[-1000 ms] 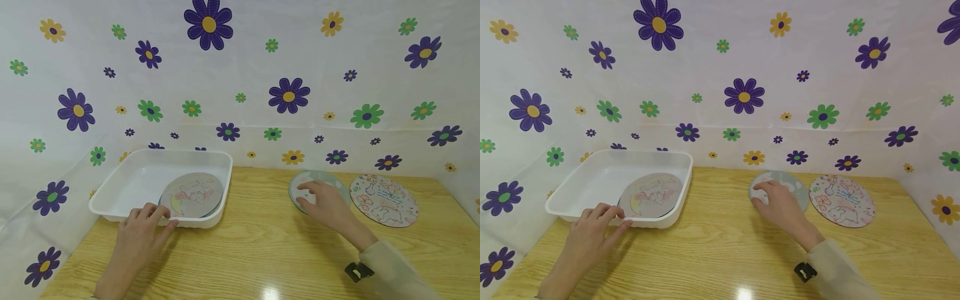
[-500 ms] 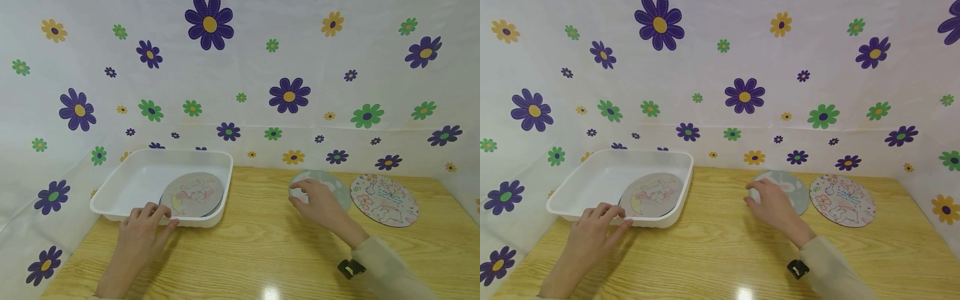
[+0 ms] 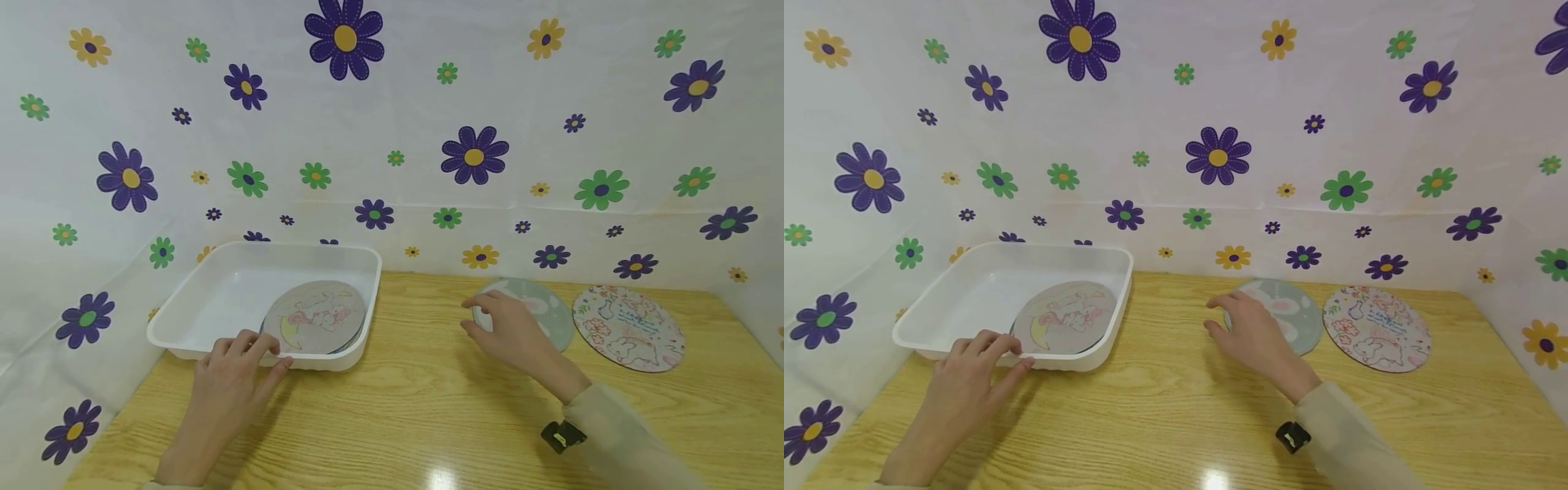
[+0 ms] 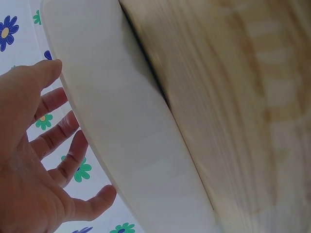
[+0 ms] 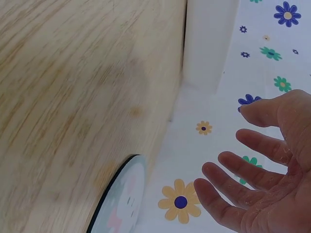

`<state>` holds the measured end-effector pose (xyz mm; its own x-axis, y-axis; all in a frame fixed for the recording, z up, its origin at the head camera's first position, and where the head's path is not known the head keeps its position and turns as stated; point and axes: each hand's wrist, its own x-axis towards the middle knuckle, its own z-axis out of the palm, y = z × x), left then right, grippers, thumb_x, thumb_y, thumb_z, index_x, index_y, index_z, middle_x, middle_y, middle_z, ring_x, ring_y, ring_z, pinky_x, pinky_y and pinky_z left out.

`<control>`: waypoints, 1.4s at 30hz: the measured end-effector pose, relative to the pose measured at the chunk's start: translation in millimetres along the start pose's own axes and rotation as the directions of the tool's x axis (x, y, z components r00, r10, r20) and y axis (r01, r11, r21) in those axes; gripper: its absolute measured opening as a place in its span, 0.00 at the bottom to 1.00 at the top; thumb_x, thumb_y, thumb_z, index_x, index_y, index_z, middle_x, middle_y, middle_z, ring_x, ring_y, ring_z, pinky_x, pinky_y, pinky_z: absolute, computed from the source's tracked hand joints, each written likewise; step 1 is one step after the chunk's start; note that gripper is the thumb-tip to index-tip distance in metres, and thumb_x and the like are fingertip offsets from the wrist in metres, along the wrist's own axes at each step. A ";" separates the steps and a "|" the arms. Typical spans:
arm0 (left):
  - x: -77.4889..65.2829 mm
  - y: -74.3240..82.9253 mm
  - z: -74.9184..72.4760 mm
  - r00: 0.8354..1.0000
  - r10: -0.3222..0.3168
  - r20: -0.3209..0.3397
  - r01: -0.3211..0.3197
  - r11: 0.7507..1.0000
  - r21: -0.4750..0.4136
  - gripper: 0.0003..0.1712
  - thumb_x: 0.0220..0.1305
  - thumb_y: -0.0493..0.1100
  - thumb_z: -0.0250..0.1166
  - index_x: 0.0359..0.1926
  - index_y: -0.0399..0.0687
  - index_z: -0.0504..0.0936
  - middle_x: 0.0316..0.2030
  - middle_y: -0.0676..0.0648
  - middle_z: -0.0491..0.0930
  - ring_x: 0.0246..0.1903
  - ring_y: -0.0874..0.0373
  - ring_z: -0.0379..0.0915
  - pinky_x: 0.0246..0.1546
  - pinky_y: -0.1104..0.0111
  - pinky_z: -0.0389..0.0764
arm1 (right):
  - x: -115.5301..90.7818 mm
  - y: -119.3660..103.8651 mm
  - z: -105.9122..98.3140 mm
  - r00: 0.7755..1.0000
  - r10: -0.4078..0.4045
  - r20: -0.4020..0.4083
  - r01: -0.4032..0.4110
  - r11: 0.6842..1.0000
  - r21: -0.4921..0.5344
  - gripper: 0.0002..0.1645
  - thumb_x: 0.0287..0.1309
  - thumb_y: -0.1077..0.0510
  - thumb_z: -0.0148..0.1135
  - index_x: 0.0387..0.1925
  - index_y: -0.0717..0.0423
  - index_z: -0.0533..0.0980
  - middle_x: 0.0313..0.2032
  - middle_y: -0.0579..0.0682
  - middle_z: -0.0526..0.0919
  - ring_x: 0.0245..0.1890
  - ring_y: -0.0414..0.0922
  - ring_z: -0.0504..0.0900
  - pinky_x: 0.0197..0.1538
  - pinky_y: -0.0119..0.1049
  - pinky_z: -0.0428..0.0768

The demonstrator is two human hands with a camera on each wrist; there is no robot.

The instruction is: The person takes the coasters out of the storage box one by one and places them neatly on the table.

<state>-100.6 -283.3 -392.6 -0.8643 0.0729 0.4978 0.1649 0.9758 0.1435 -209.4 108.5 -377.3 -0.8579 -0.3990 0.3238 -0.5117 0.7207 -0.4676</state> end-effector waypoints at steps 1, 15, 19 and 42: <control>0.1 -0.1 -0.1 1.000 0.002 -0.001 -0.002 1.000 0.002 0.12 0.62 0.52 0.73 0.39 0.57 0.79 0.43 0.46 0.83 0.45 0.35 0.78 0.39 0.37 0.77 | 0.6 -1.0 0.0 1.000 0.002 0.004 -0.002 1.000 0.003 0.16 0.65 0.56 0.67 0.51 0.58 0.83 0.52 0.58 0.86 0.50 0.58 0.85 0.50 0.53 0.84; -0.3 -0.9 -1.0 1.000 -0.002 0.011 0.002 1.000 0.002 0.12 0.63 0.52 0.73 0.40 0.57 0.80 0.43 0.46 0.82 0.45 0.35 0.78 0.38 0.37 0.78 | 11.9 -13.3 5.3 0.996 0.030 0.084 -0.031 0.999 0.012 0.20 0.66 0.52 0.66 0.55 0.56 0.82 0.57 0.57 0.85 0.54 0.57 0.84 0.56 0.53 0.82; -0.3 -1.1 -0.5 1.000 -0.008 0.019 0.008 1.000 0.001 0.11 0.63 0.53 0.73 0.40 0.57 0.80 0.44 0.46 0.82 0.45 0.35 0.78 0.39 0.36 0.77 | 14.8 -18.1 7.0 0.996 0.019 0.089 -0.021 1.000 0.021 0.20 0.67 0.52 0.66 0.55 0.56 0.82 0.57 0.57 0.85 0.54 0.56 0.84 0.57 0.54 0.82; 0.1 -2.1 0.6 1.000 0.016 -0.020 -0.016 1.000 0.011 0.13 0.60 0.53 0.75 0.39 0.58 0.80 0.42 0.46 0.83 0.43 0.36 0.79 0.37 0.38 0.79 | 17.5 -28.1 16.5 0.997 -0.031 0.065 0.028 0.999 0.034 0.17 0.66 0.54 0.67 0.53 0.57 0.82 0.55 0.57 0.84 0.52 0.56 0.85 0.53 0.52 0.84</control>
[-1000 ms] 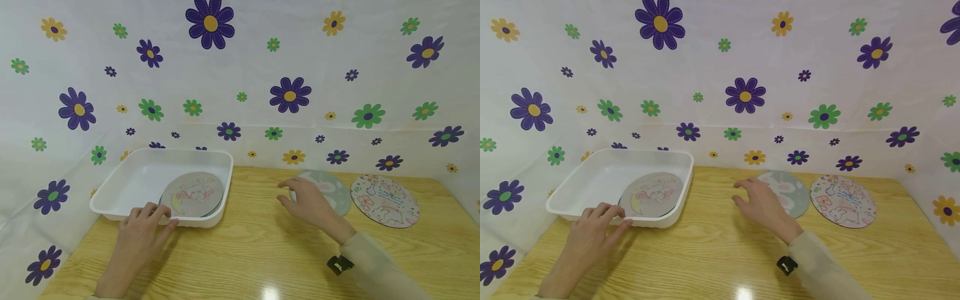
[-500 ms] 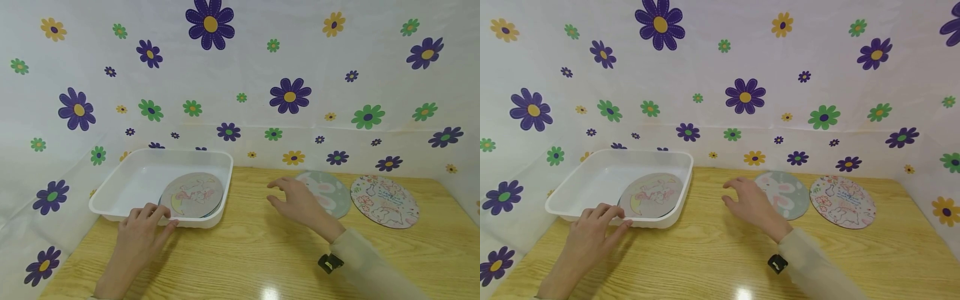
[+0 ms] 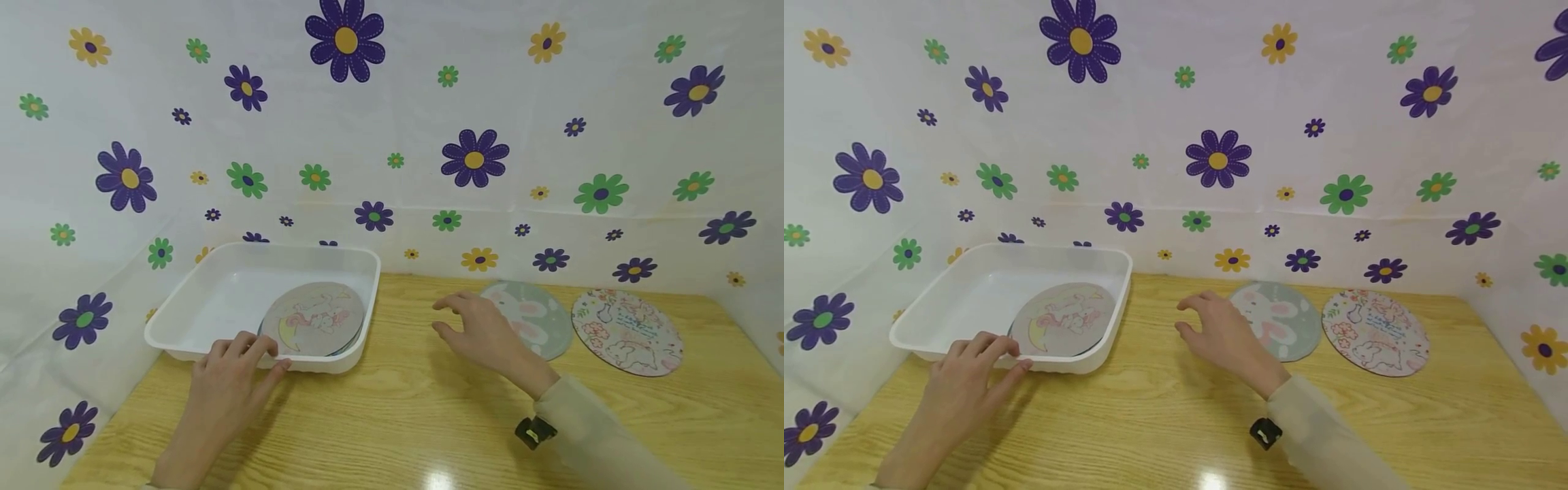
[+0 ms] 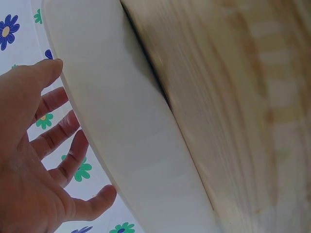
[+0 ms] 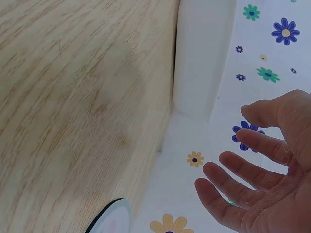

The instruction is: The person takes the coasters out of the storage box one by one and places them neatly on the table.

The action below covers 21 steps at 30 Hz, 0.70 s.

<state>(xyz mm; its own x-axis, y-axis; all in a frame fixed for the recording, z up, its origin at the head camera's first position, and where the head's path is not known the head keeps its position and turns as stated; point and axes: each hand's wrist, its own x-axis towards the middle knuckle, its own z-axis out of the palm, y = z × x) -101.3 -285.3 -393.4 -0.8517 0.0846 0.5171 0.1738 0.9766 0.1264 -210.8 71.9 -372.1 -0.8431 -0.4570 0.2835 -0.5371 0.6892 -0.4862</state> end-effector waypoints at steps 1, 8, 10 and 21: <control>0.1 0.0 0.0 1.000 -0.001 0.002 0.001 1.000 0.000 0.13 0.60 0.53 0.75 0.39 0.58 0.80 0.42 0.46 0.83 0.43 0.36 0.79 0.37 0.38 0.78 | 0.6 -0.7 0.4 1.000 -0.003 0.000 0.003 1.000 0.003 0.17 0.66 0.54 0.67 0.53 0.57 0.82 0.55 0.58 0.84 0.52 0.56 0.85 0.53 0.52 0.84; 0.6 0.4 -0.1 1.000 -0.008 0.010 0.008 1.000 -0.007 0.12 0.61 0.53 0.74 0.39 0.58 0.80 0.43 0.46 0.83 0.45 0.35 0.79 0.38 0.37 0.78 | 5.3 -6.5 3.9 0.999 -0.035 0.012 0.034 0.999 0.034 0.18 0.66 0.54 0.67 0.53 0.58 0.82 0.55 0.59 0.85 0.52 0.58 0.86 0.52 0.51 0.85; 0.4 0.7 -0.1 1.000 -0.008 0.011 0.009 1.000 -0.010 0.12 0.61 0.53 0.74 0.39 0.58 0.80 0.42 0.46 0.83 0.45 0.35 0.79 0.39 0.37 0.78 | 6.6 -8.3 5.3 0.999 -0.042 0.018 0.041 0.998 0.038 0.18 0.66 0.55 0.67 0.53 0.58 0.82 0.55 0.58 0.85 0.51 0.57 0.86 0.52 0.50 0.85; -1.1 -0.4 0.9 1.000 0.003 -0.003 -0.003 1.000 -0.014 0.12 0.61 0.52 0.74 0.39 0.57 0.79 0.42 0.46 0.83 0.44 0.35 0.79 0.38 0.37 0.77 | 16.5 -21.5 16.7 0.997 -0.083 0.004 0.083 0.995 0.052 0.16 0.65 0.54 0.68 0.52 0.55 0.83 0.53 0.55 0.86 0.50 0.54 0.87 0.53 0.48 0.85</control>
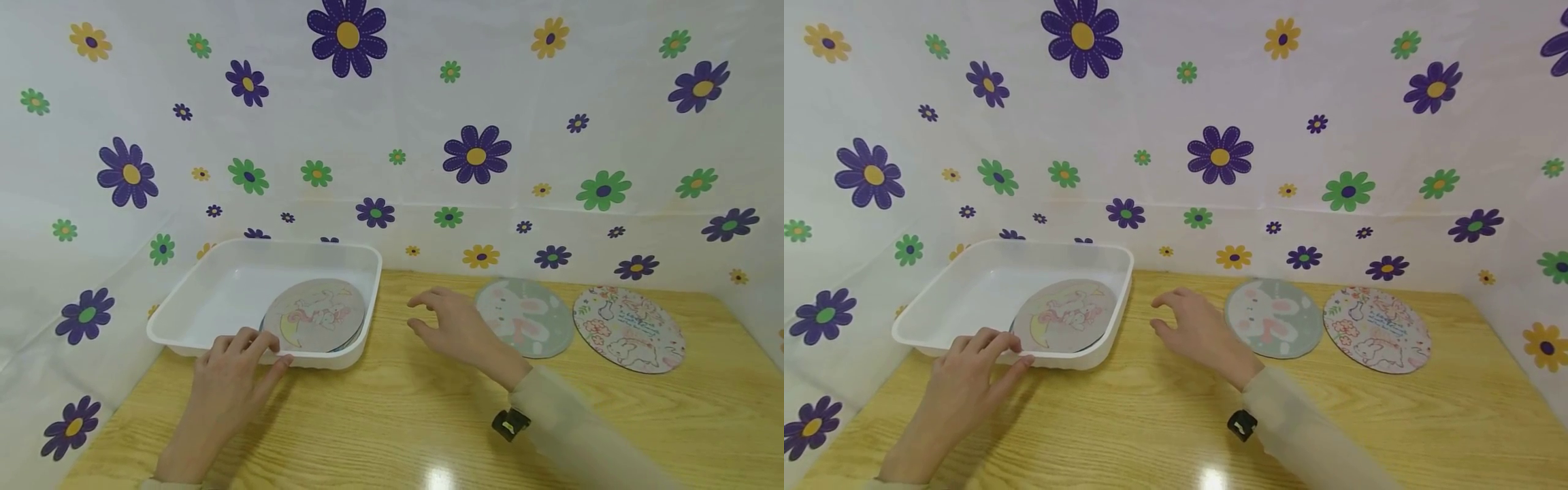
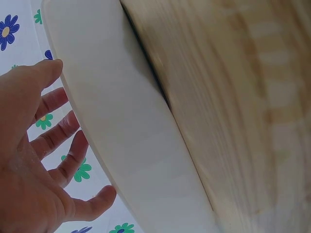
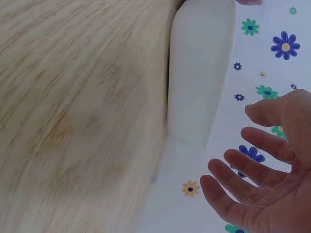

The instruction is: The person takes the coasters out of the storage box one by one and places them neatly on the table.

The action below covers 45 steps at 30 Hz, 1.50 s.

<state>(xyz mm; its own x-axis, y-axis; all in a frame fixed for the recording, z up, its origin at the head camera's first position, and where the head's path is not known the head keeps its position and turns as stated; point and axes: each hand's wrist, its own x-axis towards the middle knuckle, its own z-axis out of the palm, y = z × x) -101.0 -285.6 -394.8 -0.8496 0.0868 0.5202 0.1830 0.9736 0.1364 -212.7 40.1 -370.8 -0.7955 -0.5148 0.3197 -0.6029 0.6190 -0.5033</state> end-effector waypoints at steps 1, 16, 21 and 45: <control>0.3 -0.1 0.1 1.000 0.000 0.000 0.000 1.000 0.000 0.12 0.61 0.52 0.74 0.39 0.57 0.79 0.42 0.46 0.83 0.44 0.35 0.79 0.38 0.37 0.78 | 1.3 -1.8 0.6 1.000 -0.002 0.000 0.002 1.000 0.004 0.17 0.64 0.54 0.68 0.52 0.55 0.83 0.53 0.55 0.86 0.51 0.54 0.87 0.53 0.48 0.85; 2.3 -1.3 0.0 1.000 0.016 -0.022 -0.016 1.000 0.018 0.14 0.59 0.51 0.75 0.38 0.57 0.79 0.41 0.45 0.83 0.42 0.35 0.79 0.34 0.39 0.79 | 21.5 -24.6 16.7 0.997 -0.081 0.010 0.080 0.996 0.036 0.15 0.65 0.54 0.67 0.51 0.54 0.83 0.53 0.54 0.86 0.55 0.52 0.85 0.59 0.48 0.83; 1.4 -1.9 -0.2 1.000 0.016 -0.018 -0.015 1.000 0.011 0.13 0.59 0.51 0.75 0.38 0.57 0.79 0.41 0.46 0.83 0.42 0.35 0.80 0.35 0.39 0.79 | 26.6 -30.5 22.4 0.993 -0.113 0.025 0.111 0.993 0.049 0.15 0.66 0.55 0.66 0.52 0.55 0.83 0.54 0.54 0.85 0.57 0.52 0.84 0.60 0.47 0.82; 2.2 0.5 -0.2 1.000 0.001 -0.004 -0.001 1.000 0.008 0.13 0.60 0.52 0.75 0.38 0.57 0.80 0.41 0.45 0.83 0.42 0.35 0.79 0.36 0.38 0.79 | 51.3 -52.1 42.0 0.954 -0.256 0.154 0.254 0.967 0.035 0.15 0.68 0.56 0.66 0.54 0.54 0.83 0.55 0.51 0.85 0.54 0.46 0.84 0.55 0.32 0.83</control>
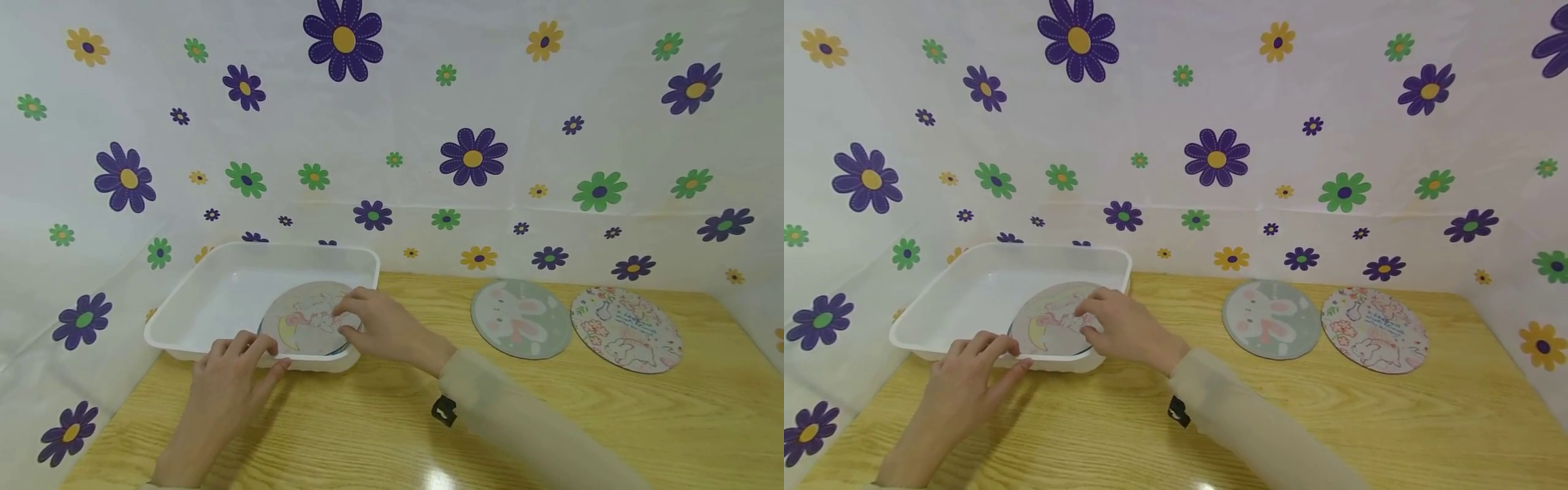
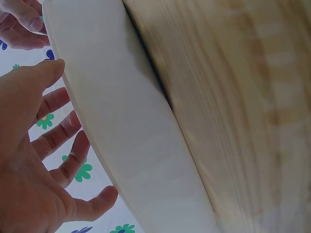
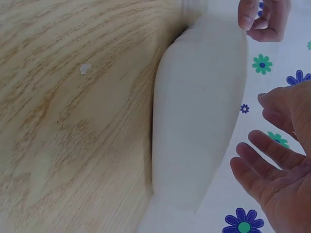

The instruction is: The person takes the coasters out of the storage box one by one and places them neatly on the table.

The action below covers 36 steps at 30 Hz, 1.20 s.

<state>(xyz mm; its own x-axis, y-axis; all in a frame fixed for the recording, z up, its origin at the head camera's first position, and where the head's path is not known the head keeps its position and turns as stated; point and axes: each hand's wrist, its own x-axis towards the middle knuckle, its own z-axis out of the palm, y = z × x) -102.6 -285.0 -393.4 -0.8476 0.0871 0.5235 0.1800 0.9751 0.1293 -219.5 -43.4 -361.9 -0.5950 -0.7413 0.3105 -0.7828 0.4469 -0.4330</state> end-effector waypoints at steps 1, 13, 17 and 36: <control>0.0 -0.1 0.0 1.000 -0.001 0.004 0.001 1.000 0.001 0.13 0.60 0.52 0.75 0.38 0.57 0.80 0.41 0.46 0.83 0.42 0.35 0.79 0.36 0.38 0.79 | 1.4 0.2 1.1 1.000 -0.002 0.006 0.002 1.000 0.002 0.15 0.68 0.57 0.66 0.54 0.55 0.82 0.55 0.51 0.84 0.54 0.46 0.85 0.55 0.32 0.83; -0.5 -0.6 0.7 1.000 0.008 0.003 -0.008 1.000 0.002 0.13 0.60 0.52 0.75 0.39 0.58 0.79 0.42 0.46 0.82 0.42 0.35 0.79 0.35 0.37 0.79 | 16.7 -3.1 11.6 0.994 -0.018 0.112 0.023 0.999 -0.046 0.18 0.67 0.58 0.67 0.57 0.54 0.82 0.57 0.50 0.83 0.56 0.42 0.81 0.57 0.29 0.81; -0.6 -0.6 0.9 1.000 0.012 -0.001 -0.012 1.000 0.000 0.13 0.59 0.52 0.75 0.39 0.58 0.79 0.41 0.46 0.82 0.42 0.35 0.79 0.35 0.37 0.79 | 20.2 -5.0 11.5 0.991 -0.018 0.134 0.028 0.997 -0.073 0.19 0.66 0.58 0.68 0.57 0.54 0.82 0.57 0.50 0.83 0.55 0.41 0.81 0.56 0.28 0.81; -0.2 -1.1 -0.1 1.000 0.014 0.001 -0.014 1.000 -0.010 0.13 0.59 0.52 0.76 0.39 0.57 0.80 0.42 0.46 0.83 0.42 0.35 0.79 0.35 0.37 0.79 | 43.0 -4.9 19.6 0.950 0.070 0.303 -0.042 0.994 -0.097 0.22 0.60 0.57 0.72 0.57 0.53 0.83 0.57 0.49 0.86 0.56 0.42 0.82 0.63 0.31 0.77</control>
<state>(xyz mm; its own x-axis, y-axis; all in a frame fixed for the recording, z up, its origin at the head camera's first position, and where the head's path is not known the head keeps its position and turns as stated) -102.6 -286.2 -393.6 -0.8454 0.1005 0.5246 0.1967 0.9717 0.1308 -237.7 -87.4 -363.0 -0.5646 -0.8253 0.0083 -0.7713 0.5240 -0.3614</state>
